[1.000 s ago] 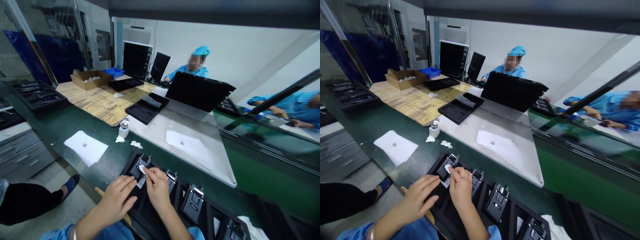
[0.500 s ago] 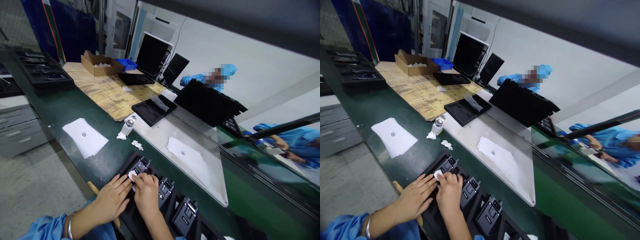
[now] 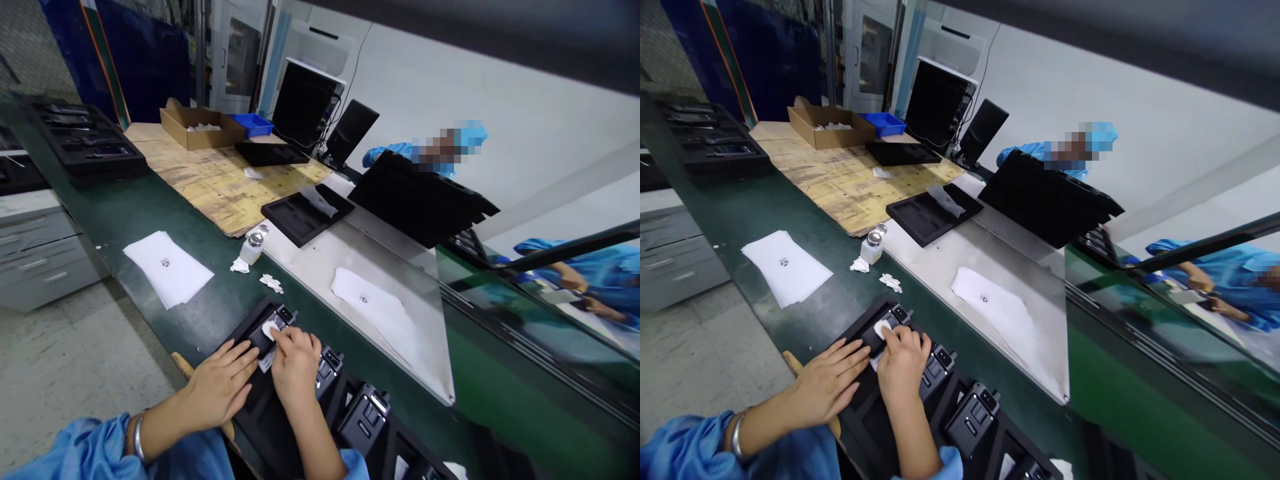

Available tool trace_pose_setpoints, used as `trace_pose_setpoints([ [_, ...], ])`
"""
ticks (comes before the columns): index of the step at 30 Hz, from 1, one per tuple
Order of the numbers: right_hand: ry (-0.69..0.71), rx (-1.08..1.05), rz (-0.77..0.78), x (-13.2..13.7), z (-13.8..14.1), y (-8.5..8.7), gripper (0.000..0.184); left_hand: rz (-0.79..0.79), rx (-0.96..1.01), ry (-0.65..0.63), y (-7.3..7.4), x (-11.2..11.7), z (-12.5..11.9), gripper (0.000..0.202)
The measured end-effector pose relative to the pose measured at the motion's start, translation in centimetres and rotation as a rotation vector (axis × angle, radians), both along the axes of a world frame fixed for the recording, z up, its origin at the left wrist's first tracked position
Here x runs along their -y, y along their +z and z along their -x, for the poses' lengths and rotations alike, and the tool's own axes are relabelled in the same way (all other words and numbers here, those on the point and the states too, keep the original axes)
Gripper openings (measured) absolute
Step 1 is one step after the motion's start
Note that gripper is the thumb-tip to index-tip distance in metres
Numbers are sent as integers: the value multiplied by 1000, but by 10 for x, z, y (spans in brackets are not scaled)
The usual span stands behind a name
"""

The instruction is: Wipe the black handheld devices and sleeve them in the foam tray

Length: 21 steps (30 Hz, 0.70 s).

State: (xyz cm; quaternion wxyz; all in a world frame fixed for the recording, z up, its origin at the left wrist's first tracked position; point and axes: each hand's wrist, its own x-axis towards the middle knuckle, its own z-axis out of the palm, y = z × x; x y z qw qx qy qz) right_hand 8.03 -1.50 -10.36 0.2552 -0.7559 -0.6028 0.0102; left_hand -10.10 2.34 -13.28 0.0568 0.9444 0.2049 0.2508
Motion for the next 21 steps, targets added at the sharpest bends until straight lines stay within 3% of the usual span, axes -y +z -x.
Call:
trace_pose_setpoints([
  [4, 48, 46, 53, -1, 11, 3, 41, 12, 9, -6, 1, -1, 1, 36],
  [8, 112, -147, 35, 38, 0, 1, 47, 66, 19, -37, 3, 4, 7, 33],
  [12, -97, -284, -193, 100, -48, -9, 38, 110, 9, -147, 8, 29, 0, 32],
  [15, -209, -300, -226, 128, -73, -12, 34, 144, -122, -270, 15, 51, -20, 43],
  [17, -202, -265, -207, 130, -76, -13, 35, 163, -215, -319, 18, 59, -34, 57],
  [21, -200, -84, -100, 107, -63, -11, 42, 196, -280, -314, 14, 63, -49, 73],
])
